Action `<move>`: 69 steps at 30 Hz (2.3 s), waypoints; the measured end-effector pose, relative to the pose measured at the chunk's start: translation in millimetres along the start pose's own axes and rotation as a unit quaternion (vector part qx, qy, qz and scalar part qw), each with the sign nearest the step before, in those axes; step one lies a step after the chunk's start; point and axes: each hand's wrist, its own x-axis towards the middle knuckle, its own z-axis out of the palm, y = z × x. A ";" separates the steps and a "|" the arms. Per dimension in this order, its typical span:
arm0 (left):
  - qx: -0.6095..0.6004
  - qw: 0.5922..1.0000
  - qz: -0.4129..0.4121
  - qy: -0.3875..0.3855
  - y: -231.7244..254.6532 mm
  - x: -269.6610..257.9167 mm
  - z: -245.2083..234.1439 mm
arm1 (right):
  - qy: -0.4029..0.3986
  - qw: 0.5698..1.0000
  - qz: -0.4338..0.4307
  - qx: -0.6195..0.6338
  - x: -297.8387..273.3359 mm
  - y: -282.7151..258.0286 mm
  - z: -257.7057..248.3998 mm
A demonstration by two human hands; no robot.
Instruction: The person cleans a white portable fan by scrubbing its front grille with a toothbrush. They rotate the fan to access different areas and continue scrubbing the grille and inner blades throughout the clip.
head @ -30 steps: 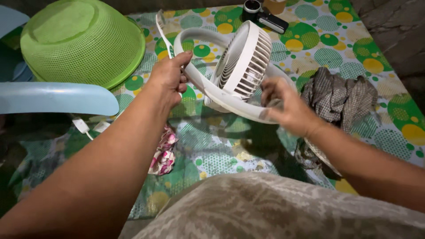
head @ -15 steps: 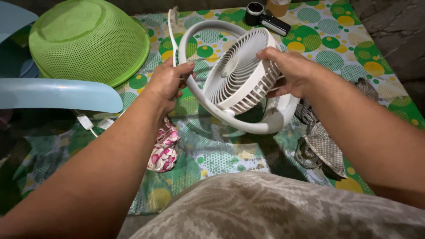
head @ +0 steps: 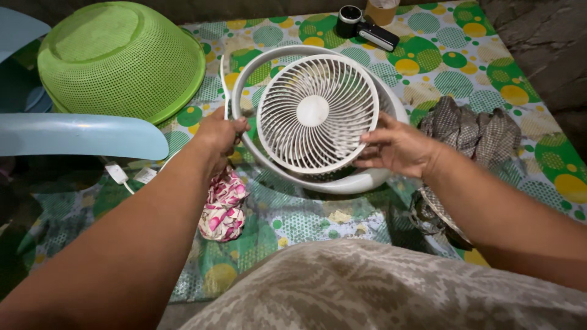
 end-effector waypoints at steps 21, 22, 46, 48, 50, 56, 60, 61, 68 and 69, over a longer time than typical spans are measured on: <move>0.329 0.925 0.189 0.010 17.2 -69.5 55.4 | 0.109 0.994 -0.013 -0.014 23.6 21.9 28.4; 0.336 0.921 0.194 0.019 24.1 -72.4 67.6 | 0.108 0.994 -0.024 -0.020 22.3 25.0 28.8; 0.464 0.866 0.185 0.021 55.5 -71.3 83.2 | 0.115 0.992 -0.035 -0.032 20.7 26.4 35.9; 0.466 0.860 0.207 0.018 45.7 -85.8 67.7 | 0.113 0.993 -0.030 -0.032 23.5 22.4 33.2; 0.423 0.889 0.177 0.028 41.4 -100.0 55.8 | 0.103 0.994 -0.032 -0.026 21.3 27.4 33.7; 0.447 0.867 0.220 0.029 53.4 -89.0 84.4 | 0.094 0.995 -0.038 -0.010 21.8 29.5 34.8; 0.433 0.873 0.220 0.038 64.9 -67.2 107.1 | 0.122 0.990 -0.047 -0.048 22.1 28.3 35.1; 0.436 0.873 0.216 0.037 66.1 -66.2 107.9 | 0.118 0.991 -0.051 -0.048 22.7 28.5 35.3; 0.466 0.871 0.156 0.007 52.3 -95.5 70.2 | 0.095 0.995 -0.029 -0.014 25.7 23.0 29.6; 0.479 0.858 0.185 0.016 52.5 -95.2 70.3 | 0.092 0.995 -0.028 -0.008 24.3 23.7 30.6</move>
